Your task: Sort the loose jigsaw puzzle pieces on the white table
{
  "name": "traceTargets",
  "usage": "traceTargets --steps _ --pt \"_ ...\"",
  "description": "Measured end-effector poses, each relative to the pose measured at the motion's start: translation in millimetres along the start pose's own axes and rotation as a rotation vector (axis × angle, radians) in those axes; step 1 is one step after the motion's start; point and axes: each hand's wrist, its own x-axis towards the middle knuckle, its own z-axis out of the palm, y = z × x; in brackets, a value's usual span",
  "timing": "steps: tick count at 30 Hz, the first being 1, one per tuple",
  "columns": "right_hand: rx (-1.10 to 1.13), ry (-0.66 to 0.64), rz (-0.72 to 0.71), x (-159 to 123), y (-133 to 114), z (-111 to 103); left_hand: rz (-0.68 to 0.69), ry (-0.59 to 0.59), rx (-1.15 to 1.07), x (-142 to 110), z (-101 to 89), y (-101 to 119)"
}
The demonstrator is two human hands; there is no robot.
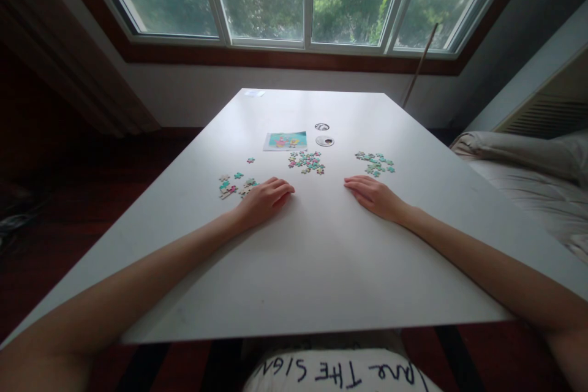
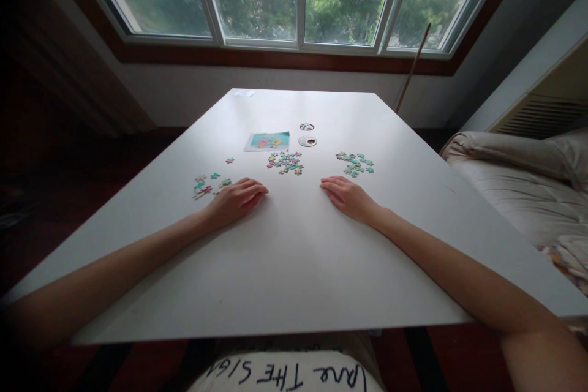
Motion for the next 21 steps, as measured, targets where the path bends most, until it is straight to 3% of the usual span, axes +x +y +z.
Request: traceTargets --steps 21 --pt "-0.021 0.004 -0.02 -0.5 2.0 1.1 0.016 0.01 0.002 1.4 -2.1 1.8"
